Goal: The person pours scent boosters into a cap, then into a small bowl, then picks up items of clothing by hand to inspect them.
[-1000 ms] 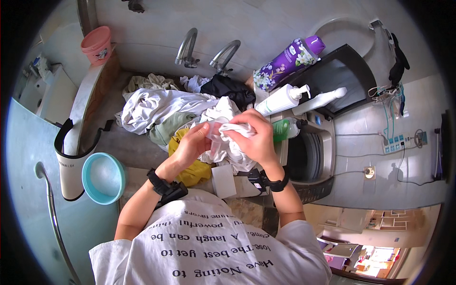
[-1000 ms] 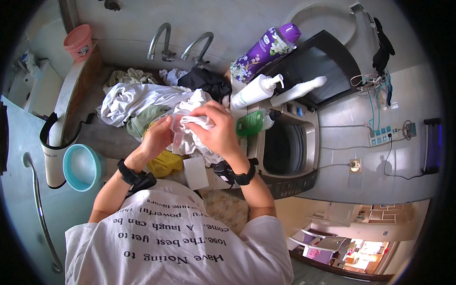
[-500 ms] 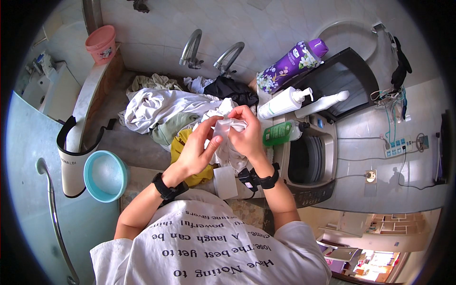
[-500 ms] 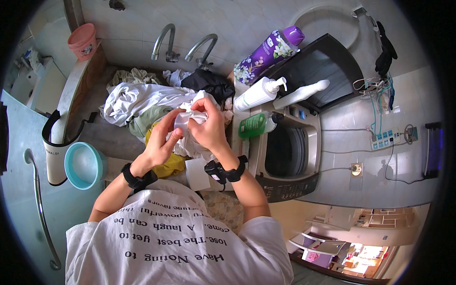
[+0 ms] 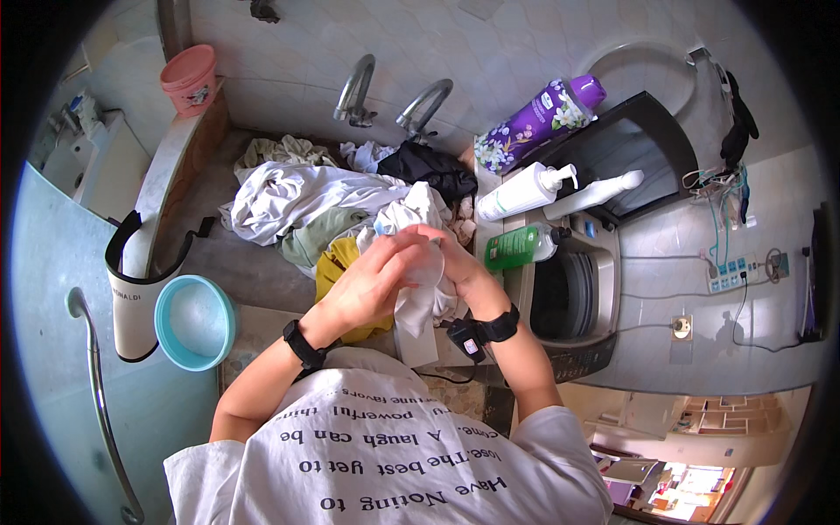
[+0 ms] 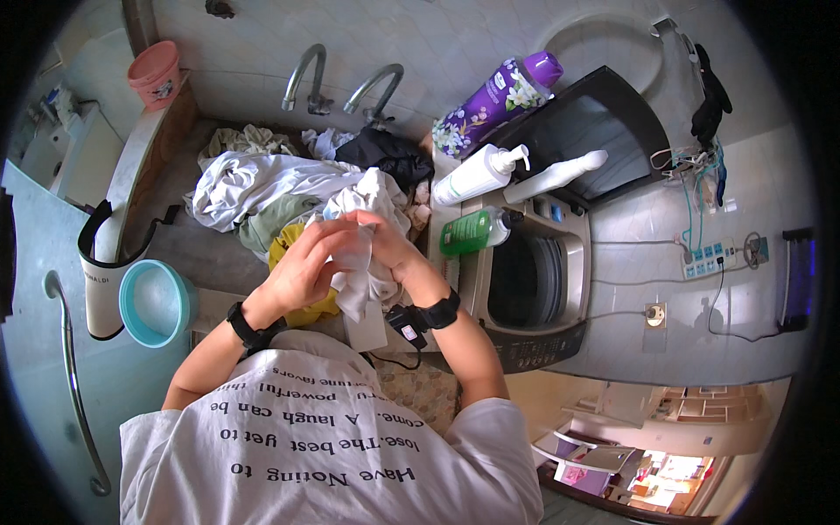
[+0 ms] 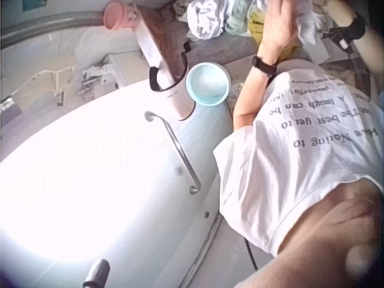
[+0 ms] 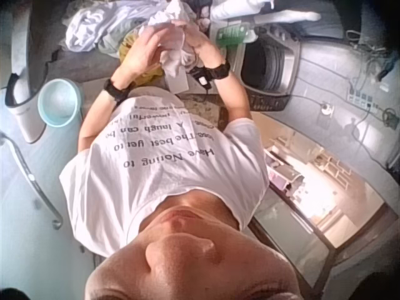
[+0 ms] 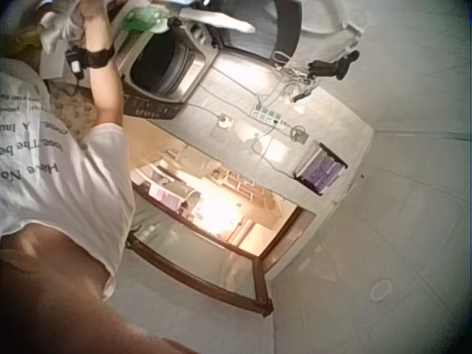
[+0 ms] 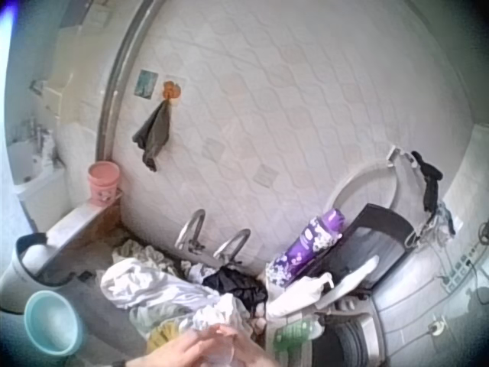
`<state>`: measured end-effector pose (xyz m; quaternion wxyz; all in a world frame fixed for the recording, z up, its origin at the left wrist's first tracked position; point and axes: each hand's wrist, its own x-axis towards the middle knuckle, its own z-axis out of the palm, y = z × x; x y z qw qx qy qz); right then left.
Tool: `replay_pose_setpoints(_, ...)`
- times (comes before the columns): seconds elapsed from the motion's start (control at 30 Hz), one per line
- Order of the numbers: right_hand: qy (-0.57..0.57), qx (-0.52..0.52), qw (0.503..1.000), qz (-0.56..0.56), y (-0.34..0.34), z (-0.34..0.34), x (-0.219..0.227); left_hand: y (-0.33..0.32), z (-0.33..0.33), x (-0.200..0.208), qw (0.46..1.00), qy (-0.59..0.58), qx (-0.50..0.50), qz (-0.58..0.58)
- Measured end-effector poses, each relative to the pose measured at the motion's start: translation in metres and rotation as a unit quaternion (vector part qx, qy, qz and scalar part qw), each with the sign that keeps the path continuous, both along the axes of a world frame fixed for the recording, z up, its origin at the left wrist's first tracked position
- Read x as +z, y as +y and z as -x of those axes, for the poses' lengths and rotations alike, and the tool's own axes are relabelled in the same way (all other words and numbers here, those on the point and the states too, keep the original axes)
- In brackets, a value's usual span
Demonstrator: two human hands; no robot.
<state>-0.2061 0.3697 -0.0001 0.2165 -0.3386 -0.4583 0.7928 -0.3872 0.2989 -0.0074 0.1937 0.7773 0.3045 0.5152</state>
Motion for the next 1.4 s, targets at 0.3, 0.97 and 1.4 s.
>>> replay_pose_setpoints(0.3, -0.111, -0.181, 0.966, -0.147, -0.022, -0.009, -0.001, 0.004, 0.004, 0.019, 0.998, -0.015, -0.003, 0.058)
replay_pose_setpoints(0.97, -0.169, -0.186, 0.839, -0.483, -0.020, 0.011, 0.024, 0.000, 0.001, 0.017, 0.963, -0.154, -0.051, 0.214)
replay_pose_setpoints(1.4, -0.113, -0.054, 0.973, -0.194, -0.014, -0.011, 0.020, 0.001, 0.007, 0.011, 0.983, -0.112, 0.006, 0.143)
